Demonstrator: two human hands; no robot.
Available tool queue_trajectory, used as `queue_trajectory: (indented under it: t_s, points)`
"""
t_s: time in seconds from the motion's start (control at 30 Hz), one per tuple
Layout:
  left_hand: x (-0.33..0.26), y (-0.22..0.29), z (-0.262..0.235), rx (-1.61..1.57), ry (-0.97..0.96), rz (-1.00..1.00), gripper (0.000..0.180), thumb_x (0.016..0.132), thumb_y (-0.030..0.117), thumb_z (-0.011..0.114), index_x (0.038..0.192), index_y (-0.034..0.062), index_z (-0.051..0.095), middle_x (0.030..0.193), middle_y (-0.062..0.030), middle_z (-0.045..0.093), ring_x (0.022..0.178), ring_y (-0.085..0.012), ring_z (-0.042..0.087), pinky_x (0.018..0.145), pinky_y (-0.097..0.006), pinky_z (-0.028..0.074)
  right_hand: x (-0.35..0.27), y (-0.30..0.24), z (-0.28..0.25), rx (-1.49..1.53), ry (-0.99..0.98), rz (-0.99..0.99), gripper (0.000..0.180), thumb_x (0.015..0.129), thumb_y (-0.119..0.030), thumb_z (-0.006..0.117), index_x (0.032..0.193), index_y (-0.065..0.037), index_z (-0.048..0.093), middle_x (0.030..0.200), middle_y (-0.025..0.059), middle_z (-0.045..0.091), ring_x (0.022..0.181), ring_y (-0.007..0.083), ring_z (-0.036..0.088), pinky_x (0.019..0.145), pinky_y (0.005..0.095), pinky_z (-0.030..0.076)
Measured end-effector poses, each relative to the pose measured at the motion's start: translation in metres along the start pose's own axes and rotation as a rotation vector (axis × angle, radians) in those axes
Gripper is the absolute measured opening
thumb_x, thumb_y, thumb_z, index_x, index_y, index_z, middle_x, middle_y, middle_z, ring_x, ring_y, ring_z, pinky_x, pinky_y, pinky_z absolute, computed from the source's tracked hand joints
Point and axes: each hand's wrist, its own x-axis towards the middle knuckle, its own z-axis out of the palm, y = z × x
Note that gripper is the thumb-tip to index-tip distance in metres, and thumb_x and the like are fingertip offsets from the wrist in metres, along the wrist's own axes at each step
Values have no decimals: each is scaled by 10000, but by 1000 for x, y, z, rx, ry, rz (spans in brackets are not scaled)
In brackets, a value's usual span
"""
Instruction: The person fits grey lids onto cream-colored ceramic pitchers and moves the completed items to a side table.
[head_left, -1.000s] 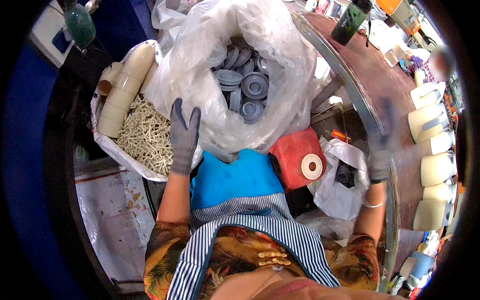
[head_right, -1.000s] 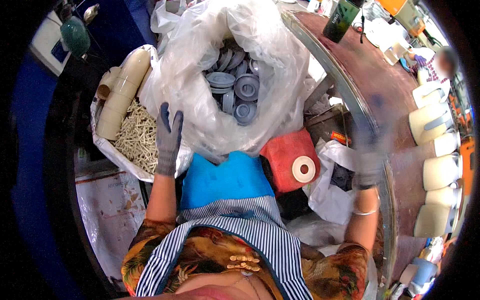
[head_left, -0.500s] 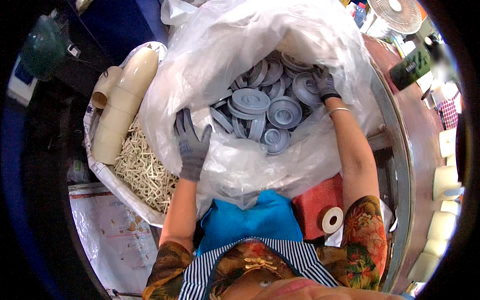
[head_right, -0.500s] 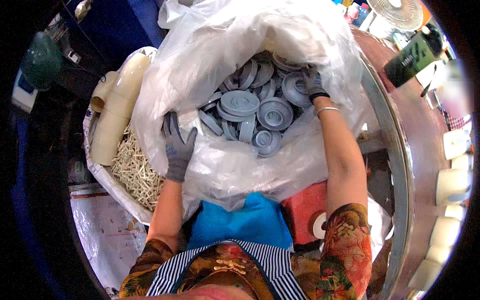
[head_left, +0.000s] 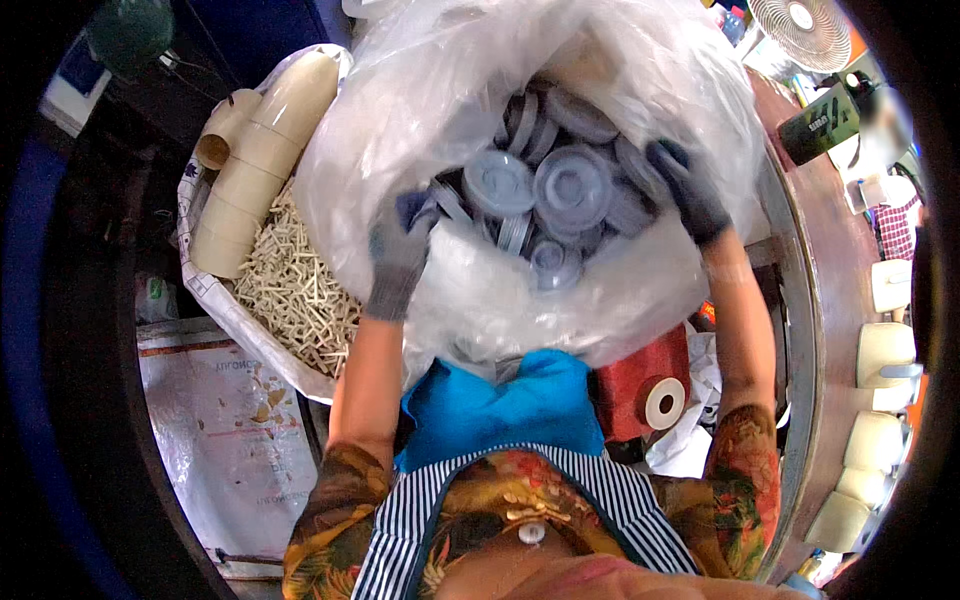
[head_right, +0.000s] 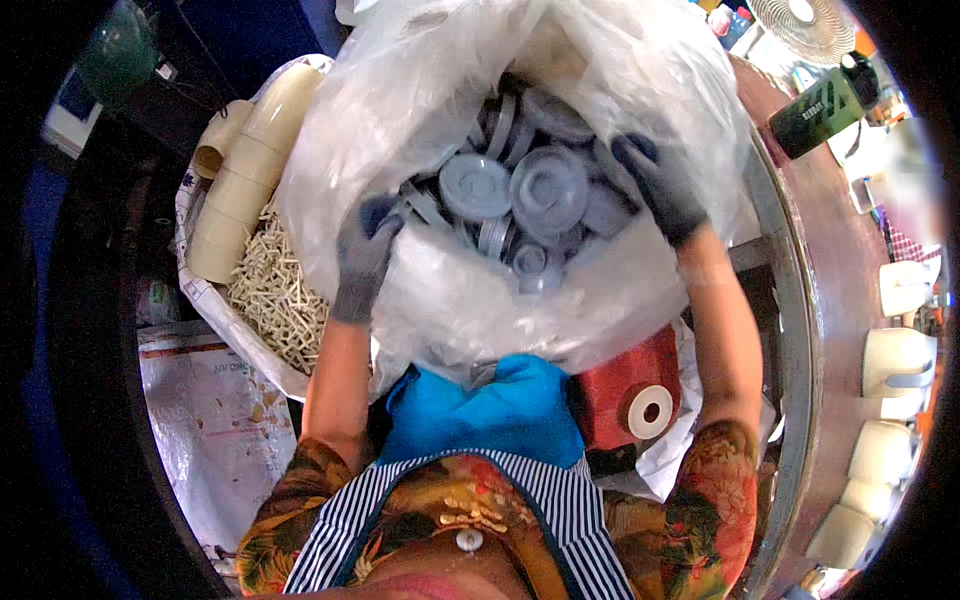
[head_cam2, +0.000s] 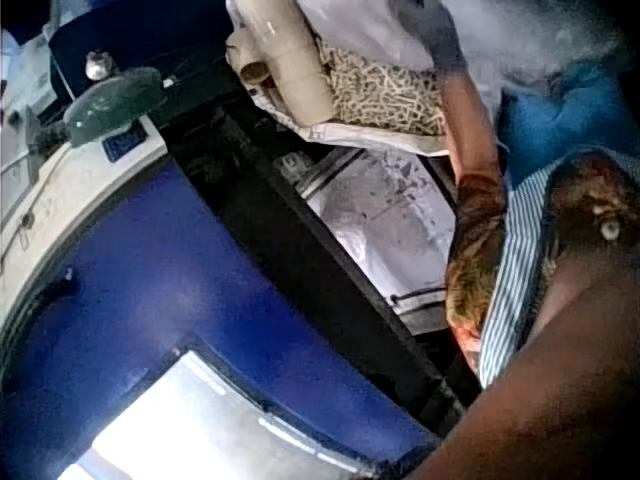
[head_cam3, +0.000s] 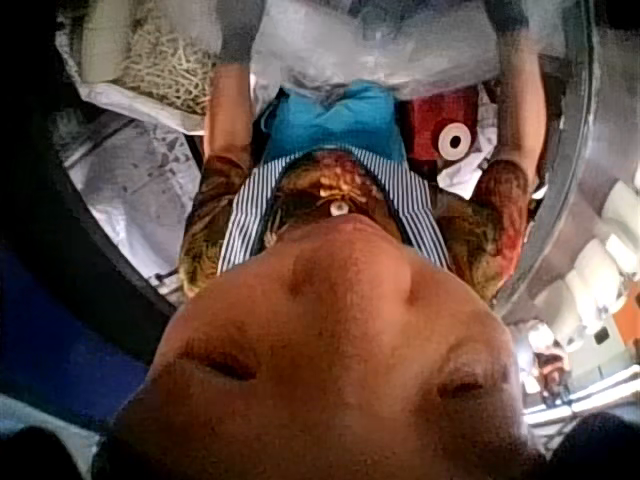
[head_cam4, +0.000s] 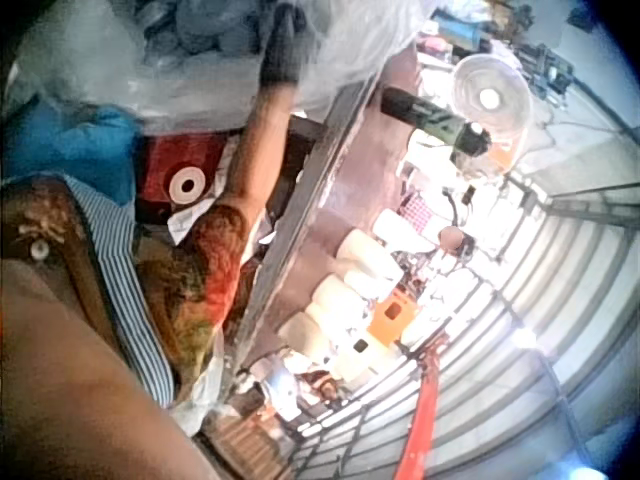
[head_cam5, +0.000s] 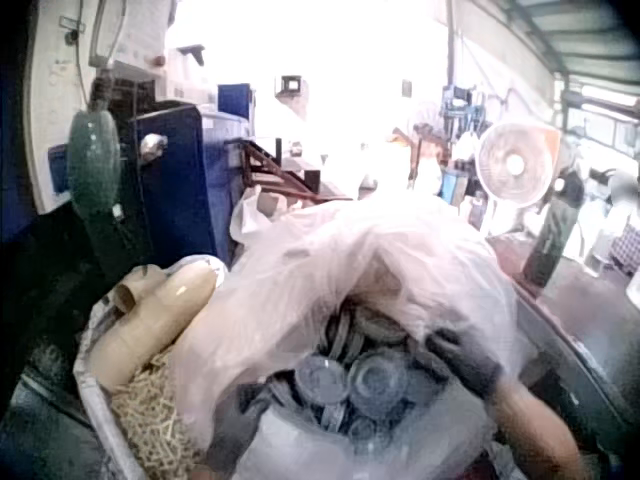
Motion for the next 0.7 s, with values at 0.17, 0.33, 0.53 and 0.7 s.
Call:
queue_trajectory:
  t_s: [0.17,0.33,0.53,0.7]
  points:
    - [-62,-5,13,-411,-46,-41,216,856,-22,522,1039,8,631,923,-41,640,728,-104,540,694,-239,463,-55,41,-14,-60,343,-253,385,969,-202,533,1231,77,570,1294,115,581,1166,186,558,1027,317,416]
    - [-52,41,0,-139,-46,-117,262,872,24,550,1123,38,625,962,-25,640,660,-70,500,600,-208,434,-21,17,-33,-462,499,-685,407,949,-210,568,1256,57,567,1237,128,628,1117,179,582,995,299,421]
    - [-121,74,6,431,-182,579,385,844,268,678,1181,92,617,1224,-109,584,1157,-332,514,994,-433,394,-20,-20,-4,237,274,-230,368,939,-220,583,1198,38,620,1185,109,657,1054,143,597,940,270,441]
    - [-115,4,32,1301,-1167,498,511,843,481,570,1289,232,570,1385,-27,488,1329,-284,349,1113,-490,219,-36,-19,6,-542,280,-149,413,932,-308,570,1238,-30,560,1169,148,636,1043,292,610,915,365,461]
